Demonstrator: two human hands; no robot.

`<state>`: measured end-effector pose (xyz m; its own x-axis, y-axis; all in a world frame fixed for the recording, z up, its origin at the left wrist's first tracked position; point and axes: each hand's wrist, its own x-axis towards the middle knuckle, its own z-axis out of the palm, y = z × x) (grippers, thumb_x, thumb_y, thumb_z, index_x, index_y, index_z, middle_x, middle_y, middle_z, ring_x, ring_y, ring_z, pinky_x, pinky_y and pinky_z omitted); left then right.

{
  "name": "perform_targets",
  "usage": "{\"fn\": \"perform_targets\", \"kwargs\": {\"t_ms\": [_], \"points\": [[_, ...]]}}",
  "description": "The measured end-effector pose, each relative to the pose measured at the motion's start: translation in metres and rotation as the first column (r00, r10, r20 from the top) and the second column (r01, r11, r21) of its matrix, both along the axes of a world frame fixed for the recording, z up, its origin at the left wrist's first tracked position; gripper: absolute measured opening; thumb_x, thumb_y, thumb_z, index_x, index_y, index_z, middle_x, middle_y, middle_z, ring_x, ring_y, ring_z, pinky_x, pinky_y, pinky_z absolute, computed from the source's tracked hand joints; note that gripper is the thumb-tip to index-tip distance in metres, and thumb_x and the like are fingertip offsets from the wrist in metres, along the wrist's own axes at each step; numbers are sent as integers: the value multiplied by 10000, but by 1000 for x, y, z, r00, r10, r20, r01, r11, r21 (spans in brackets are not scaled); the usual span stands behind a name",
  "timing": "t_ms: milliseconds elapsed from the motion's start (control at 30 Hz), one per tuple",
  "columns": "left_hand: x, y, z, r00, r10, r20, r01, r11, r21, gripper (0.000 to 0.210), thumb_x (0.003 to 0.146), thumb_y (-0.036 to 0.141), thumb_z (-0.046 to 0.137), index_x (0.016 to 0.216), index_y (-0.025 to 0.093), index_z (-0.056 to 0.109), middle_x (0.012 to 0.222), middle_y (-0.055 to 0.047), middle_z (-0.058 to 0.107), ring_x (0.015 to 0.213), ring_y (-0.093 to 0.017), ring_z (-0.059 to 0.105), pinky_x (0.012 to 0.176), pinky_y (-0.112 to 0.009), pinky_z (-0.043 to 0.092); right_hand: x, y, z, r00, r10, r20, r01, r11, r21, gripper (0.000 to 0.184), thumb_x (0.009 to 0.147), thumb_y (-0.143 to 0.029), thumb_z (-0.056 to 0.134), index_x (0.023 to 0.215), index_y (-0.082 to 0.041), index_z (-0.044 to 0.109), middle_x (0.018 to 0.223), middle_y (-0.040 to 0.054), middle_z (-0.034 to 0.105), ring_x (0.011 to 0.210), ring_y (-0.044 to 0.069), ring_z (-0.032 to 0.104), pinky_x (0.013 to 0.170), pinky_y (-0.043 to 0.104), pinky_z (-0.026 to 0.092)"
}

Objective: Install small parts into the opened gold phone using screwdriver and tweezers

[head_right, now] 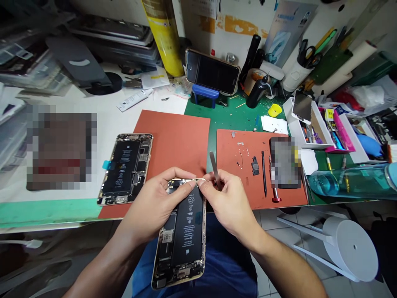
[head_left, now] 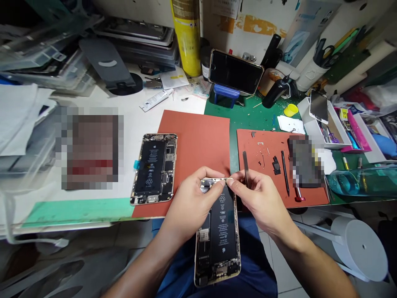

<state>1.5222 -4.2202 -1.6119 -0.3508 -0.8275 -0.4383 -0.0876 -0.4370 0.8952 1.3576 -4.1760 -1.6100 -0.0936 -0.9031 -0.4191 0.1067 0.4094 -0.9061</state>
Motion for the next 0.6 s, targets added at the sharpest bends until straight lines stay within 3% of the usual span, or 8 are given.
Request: {"fn": "perform_targets", "kwargs": {"t_ms": [300, 600], "points": [[0, 2, 2, 999, 41, -3, -41, 997, -65, 349, 825, 519, 818, 917, 200, 712, 804, -33, 777, 617, -162, 686, 539, -248, 545, 8, 4, -1, 978, -61, -198, 46, 996, -78, 319, 921, -506, 744, 884, -190, 718, 849, 24, 675, 778, 177, 592, 738, 349, 503], [0, 6, -1, 999, 42, -16, -42, 999, 14, 410, 834, 572, 807, 965, 198, 703, 726, -11, 750, 585, -156, 679, 515, -228, 546, 8, 6, 0, 980, -63, -188, 53, 997, -60, 307, 919, -500, 739, 947, -195, 730, 876, 29, 688, 780, 186, 591, 733, 361, 499]]}}
